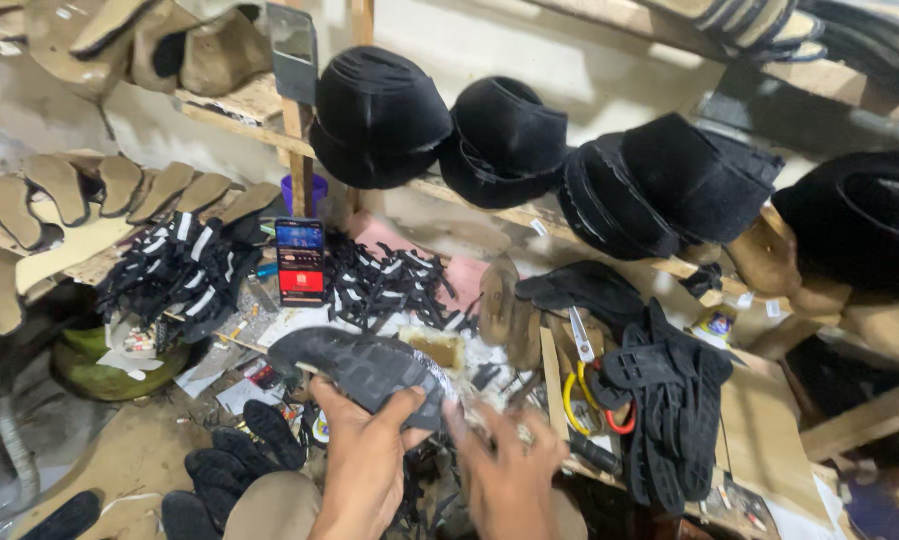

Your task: The person holds a black rubber shoe sole in one hand and repeatedly dips their fingers into a glue pot on the workbench, spreading glue by hand over the sole's surface. They turn the sole over to coat different sides, set it down with other finished soles, and pick up the next sole to repeat the gluing process.

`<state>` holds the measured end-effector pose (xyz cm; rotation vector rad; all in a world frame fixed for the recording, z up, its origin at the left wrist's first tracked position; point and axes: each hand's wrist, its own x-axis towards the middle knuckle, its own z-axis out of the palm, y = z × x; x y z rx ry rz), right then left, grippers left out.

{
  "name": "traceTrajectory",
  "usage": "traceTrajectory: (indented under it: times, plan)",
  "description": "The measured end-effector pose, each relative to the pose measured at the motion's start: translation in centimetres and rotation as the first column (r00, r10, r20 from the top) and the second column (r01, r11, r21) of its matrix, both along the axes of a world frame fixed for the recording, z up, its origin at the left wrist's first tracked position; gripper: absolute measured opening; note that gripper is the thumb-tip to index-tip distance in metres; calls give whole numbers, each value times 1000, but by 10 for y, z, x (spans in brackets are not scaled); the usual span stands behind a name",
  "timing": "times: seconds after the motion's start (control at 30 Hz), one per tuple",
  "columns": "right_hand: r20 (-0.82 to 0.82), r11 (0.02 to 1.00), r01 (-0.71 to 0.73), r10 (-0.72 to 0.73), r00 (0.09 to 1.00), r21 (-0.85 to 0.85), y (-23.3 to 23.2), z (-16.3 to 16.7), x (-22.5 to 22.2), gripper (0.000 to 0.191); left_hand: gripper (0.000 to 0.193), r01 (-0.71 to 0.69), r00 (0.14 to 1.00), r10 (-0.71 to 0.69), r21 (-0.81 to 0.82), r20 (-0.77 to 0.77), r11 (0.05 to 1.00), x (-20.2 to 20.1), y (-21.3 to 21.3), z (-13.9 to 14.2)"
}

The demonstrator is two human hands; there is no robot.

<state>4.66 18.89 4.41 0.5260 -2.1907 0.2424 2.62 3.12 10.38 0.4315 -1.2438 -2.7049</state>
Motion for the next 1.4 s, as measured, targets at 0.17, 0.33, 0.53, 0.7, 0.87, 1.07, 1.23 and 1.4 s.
traceTrajectory:
  times: [0.17, 0.33, 0.53, 0.7, 0.87, 1.07, 1.23, 1.4]
  plan:
    - [77, 995, 36, -29, 997, -95, -12, -21, 11, 64, 65, -22, 999, 23, -32, 46, 999, -2, 0, -3]
    - [84, 977, 127, -114, 990, -170, -17, -30, 11, 64, 69, -4, 1000, 5, -33, 30, 999, -5, 4, -11]
    - [-41, 965, 46, -59, 997, -256, 6, 2, 1, 54, 70, 56, 965, -164, -451, -203, 891, -7, -18, -7]
    - [92, 928, 18, 18, 996, -373, 21, 34, -1, 53, 69, -77, 988, -26, -640, -150, 765, -2, -25, 19]
    - [318, 749, -83, 375, 871, -658, 18, 47, -12, 79, 57, 52, 953, -185, -472, -241, 880, -3, -3, 13]
    - [414, 426, 79, 791, 450, -901, 11, 24, -17, 111, 41, 190, 943, -275, -375, -188, 907, -21, -9, -46]
    - [450, 570, -121, 746, 491, -813, 10, 4, -36, 92, 52, 371, 920, -342, -146, 192, 917, -12, -19, -113]
    - [689, 1000, -6, -15, 725, 28, 3, 2, -96, 52, 58, 214, 971, -223, 108, 82, 971, -23, -19, -172]
